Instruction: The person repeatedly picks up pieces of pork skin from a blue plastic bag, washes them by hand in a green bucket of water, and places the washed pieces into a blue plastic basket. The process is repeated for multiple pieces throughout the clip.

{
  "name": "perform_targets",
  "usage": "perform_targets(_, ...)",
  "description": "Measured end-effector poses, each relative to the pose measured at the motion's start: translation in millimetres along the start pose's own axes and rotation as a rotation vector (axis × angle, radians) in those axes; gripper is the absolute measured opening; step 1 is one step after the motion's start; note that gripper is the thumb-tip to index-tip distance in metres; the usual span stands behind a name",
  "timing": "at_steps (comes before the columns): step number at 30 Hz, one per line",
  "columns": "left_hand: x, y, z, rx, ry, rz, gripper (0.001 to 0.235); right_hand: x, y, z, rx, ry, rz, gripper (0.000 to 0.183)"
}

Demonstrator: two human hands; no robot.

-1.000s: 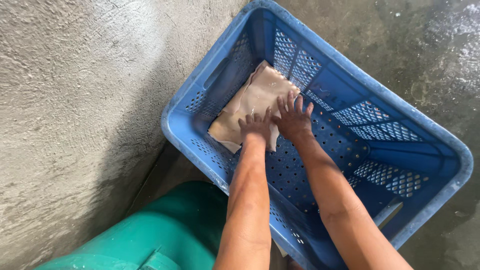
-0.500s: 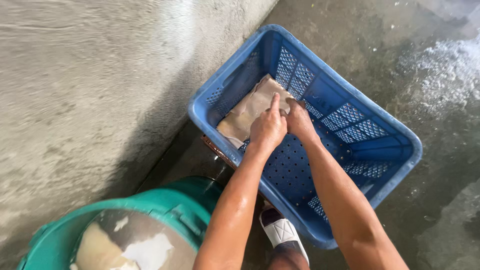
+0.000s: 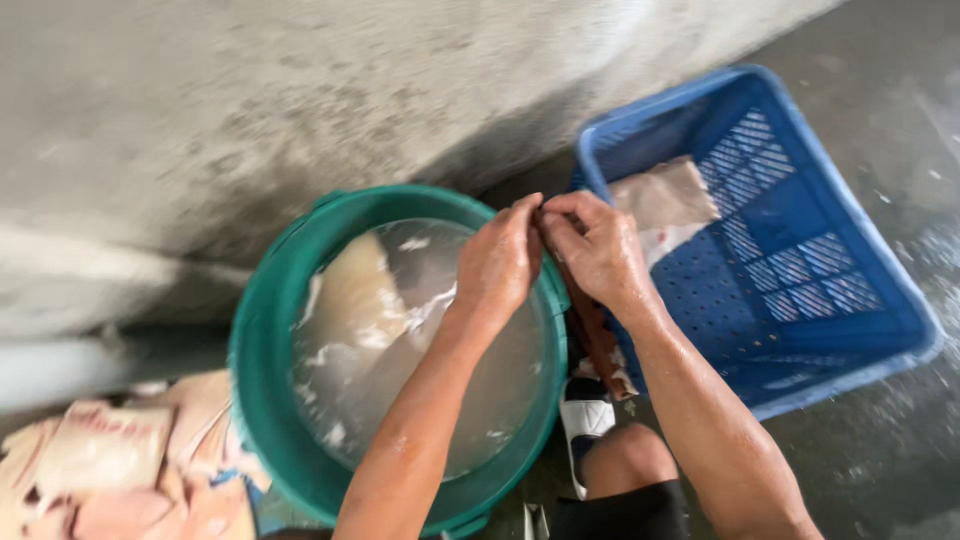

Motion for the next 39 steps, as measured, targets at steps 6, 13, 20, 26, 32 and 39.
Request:
perform_targets(6, -133.1, -105.2, -70.3, 0.078, 0.086, -0.274, 0.047, -0.9, -0.2, 151.5, -0.15, -0.535, -0.004, 0.051)
perform_targets(13, -239.8, -177.6, -41.4, -0.023, 0.007, -0.354, 0.059, -1.3, 79.3, 286.1, 0.029, -0.569, 0.331, 0.057)
perform_targets(20, -242.9, -204.7, -32.1, -0.18, -0.145, -0.618, 0.118, -4.8, 93.3, 331.8, 0.455, -0.448, 0.388, 0.07)
perform_targets(26, -223.9, -196.7, -80.4, -0.349, -0.026, -0.507, 0.142, -9.5, 59.0, 223.2, 0.799, -0.745, 0.203, 0.053)
perform_targets(32, -199.1, -213.7, -15.3, -1.017, -0.125, -0.5, 0.082, 6.3, 66.4, 216.0, 0.822, -0.69, 0.288, 0.057)
perform_targets(39, -207.8, -303.0, 52.6, -1.097, 0.289, -0.969, 0.058, 4.1, 92.8, 262.3, -0.634, -0.168, -0.039, 0.045)
Point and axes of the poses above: each hand's wrist, its own x-axis towards the middle knuckle, its own z-axis out of the palm, y = z × x, the point moved 6 cm from there along x, towards the middle knuckle, and after that the axes turned 9 degrees about -y, right-handed, at the moved point
